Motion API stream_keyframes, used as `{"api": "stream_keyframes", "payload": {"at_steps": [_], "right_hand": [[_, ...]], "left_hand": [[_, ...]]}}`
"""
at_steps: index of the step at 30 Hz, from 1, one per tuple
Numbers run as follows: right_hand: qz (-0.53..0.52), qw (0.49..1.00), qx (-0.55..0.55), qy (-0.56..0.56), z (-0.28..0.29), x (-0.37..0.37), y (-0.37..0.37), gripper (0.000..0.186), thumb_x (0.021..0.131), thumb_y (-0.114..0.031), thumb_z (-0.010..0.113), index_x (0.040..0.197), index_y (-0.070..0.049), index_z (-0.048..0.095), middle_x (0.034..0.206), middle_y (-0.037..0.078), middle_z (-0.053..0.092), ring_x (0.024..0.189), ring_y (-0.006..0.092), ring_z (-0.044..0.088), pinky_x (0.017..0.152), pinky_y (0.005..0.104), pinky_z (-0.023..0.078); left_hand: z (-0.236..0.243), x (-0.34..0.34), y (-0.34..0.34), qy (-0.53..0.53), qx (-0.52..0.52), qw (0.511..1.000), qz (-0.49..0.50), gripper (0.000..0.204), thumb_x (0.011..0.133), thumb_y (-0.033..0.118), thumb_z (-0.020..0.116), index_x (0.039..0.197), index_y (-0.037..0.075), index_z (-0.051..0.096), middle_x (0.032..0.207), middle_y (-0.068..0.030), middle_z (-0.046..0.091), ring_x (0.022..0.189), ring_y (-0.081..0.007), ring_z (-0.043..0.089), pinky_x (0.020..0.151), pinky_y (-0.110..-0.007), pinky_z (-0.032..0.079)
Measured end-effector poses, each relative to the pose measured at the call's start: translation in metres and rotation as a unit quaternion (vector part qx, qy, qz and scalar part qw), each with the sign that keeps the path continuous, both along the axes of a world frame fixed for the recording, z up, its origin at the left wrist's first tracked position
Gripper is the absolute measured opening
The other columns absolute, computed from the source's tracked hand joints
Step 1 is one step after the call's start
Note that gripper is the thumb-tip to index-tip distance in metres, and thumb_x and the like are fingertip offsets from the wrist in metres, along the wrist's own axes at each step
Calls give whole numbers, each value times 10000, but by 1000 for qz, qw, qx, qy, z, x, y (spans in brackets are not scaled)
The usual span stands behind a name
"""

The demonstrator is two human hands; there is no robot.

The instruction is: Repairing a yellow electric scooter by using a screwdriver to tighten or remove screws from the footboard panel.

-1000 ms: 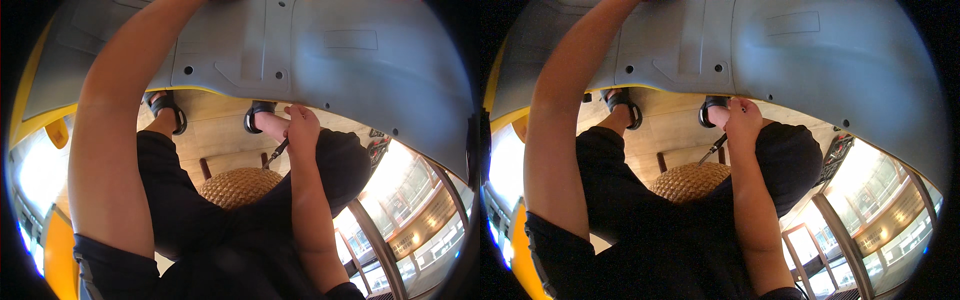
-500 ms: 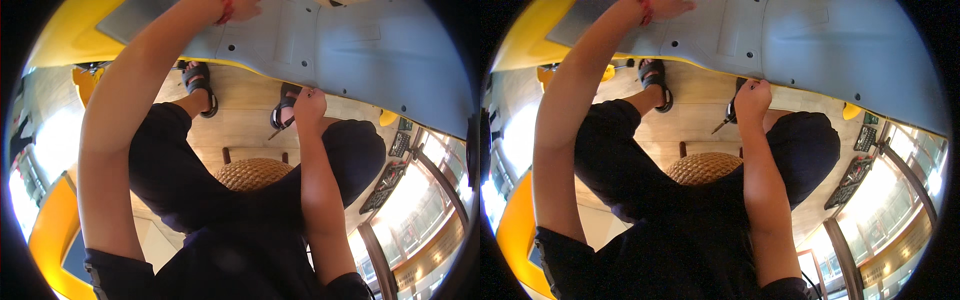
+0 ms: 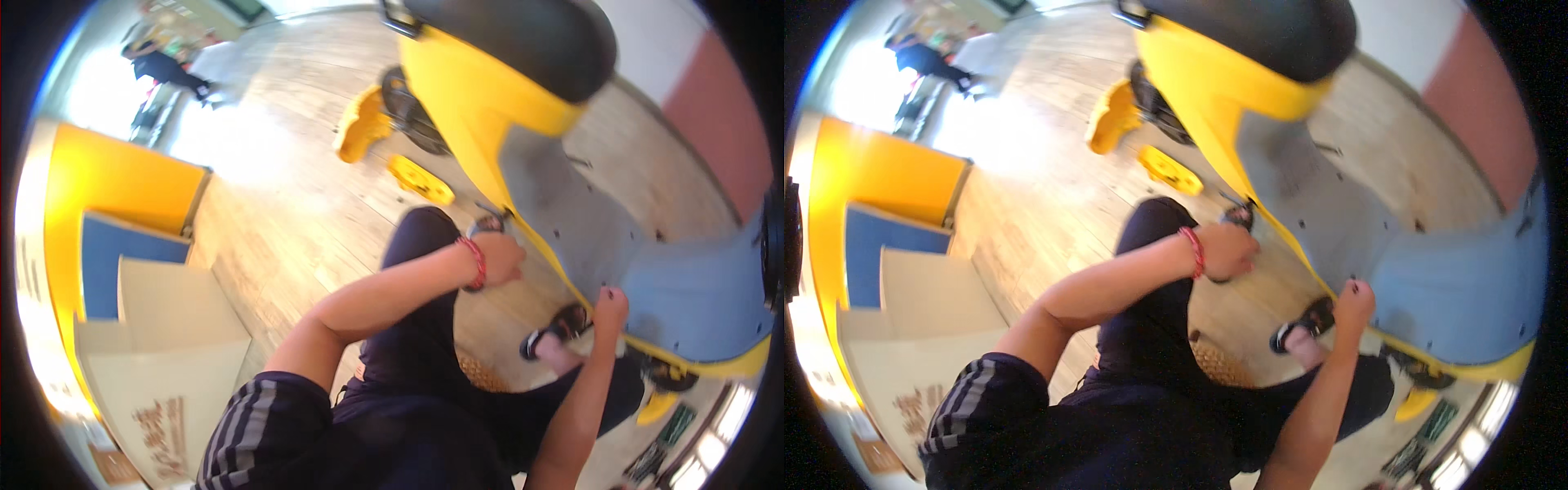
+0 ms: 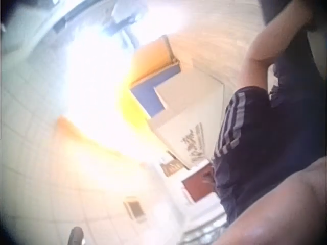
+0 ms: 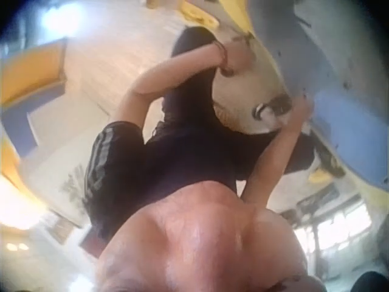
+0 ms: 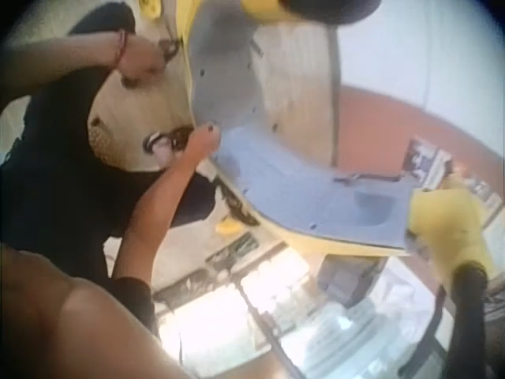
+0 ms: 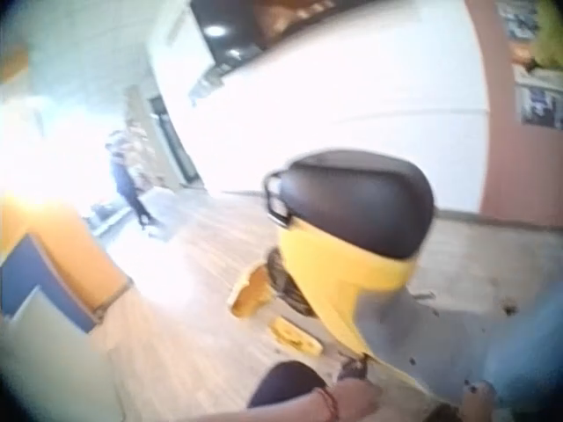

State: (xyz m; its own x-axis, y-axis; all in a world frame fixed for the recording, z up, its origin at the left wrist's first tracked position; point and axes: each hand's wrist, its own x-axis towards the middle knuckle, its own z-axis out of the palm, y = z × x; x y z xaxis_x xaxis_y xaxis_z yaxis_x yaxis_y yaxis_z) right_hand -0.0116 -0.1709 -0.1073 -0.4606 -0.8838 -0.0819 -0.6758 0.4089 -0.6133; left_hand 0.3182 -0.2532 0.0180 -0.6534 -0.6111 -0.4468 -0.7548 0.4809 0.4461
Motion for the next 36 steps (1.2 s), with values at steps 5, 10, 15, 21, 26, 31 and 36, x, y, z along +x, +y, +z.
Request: {"api": "stream_keyframes", "payload": {"at_steps": [5, 10, 15, 21, 26, 31, 36], "right_hand": [[92, 971, 20, -218, 80, 6, -50, 219, 999, -196, 618, 1015, 9, 693, 751, 91, 632, 577, 183, 596, 520, 370, 499], [45, 936, 40, -347, 82, 26, -59, 273, 1045, -254, 579, 1042, 1, 677, 707, 45, 572, 510, 140, 553, 451, 310, 468], [68, 915, 28, -397, 62, 50, -51, 360, 1063, -323, 553, 1029, 15, 672, 761, 70, 616, 592, 171, 626, 521, 325, 520], [143, 933, -27, -329, 44, 49, -51, 496, 1065, -433, 539, 1101, 35, 699, 849, 103, 678, 690, 205, 673, 661, 348, 556], [67, 946, 52, -313, 34, -9, -43, 526, 1070, -479, 511, 1113, 1, 721, 758, 48, 653, 694, 169, 622, 598, 331, 477], [6, 981, 196, 11, 17, -32, -15, 544, 939, -426, 644, 1208, 47, 657, 1198, 292, 682, 1206, 439, 625, 1021, 475, 489], [-15, 968, 245, 50, 5, 9, -2, 498, 888, -242, 722, 1203, 123, 599, 1228, 376, 595, 1203, 495, 578, 1047, 521, 463]], "left_hand": [[36, 37, 10, -50, -96, 991, 83, 374, 944, 368, 652, 1122, 47, 723, 1106, -220, 711, 1065, -392, 678, 943, -488, 533], [46, 51, 14, 18, -54, 989, 135, 388, 956, 338, 652, 1154, 11, 719, 1070, -240, 721, 1051, -388, 689, 930, -463, 534], [34, -20, 20, 148, 52, 980, 119, 588, 984, 363, 616, 1389, -57, 550, 1116, -232, 732, 1111, -387, 687, 957, -426, 528], [-14, -101, 14, 137, 91, 984, 72, 476, 977, 298, 593, 1310, -41, 614, 1075, -234, 740, 1036, -392, 715, 890, -448, 563], [-79, -124, -4, 70, 101, 992, -24, 290, 923, 176, 537, 1054, -2, 724, 971, -256, 734, 960, -409, 720, 838, -492, 571], [-110, -140, 16, 56, 126, 990, 7, 283, 927, 188, 553, 1097, -3, 675, 1024, -274, 707, 1004, -453, 677, 864, -533, 524], [-86, -146, 18, 68, 153, 982, -87, 210, 942, 109, 537, 1031, -47, 646, 983, -282, 695, 969, -450, 682, 838, -536, 524]]}}
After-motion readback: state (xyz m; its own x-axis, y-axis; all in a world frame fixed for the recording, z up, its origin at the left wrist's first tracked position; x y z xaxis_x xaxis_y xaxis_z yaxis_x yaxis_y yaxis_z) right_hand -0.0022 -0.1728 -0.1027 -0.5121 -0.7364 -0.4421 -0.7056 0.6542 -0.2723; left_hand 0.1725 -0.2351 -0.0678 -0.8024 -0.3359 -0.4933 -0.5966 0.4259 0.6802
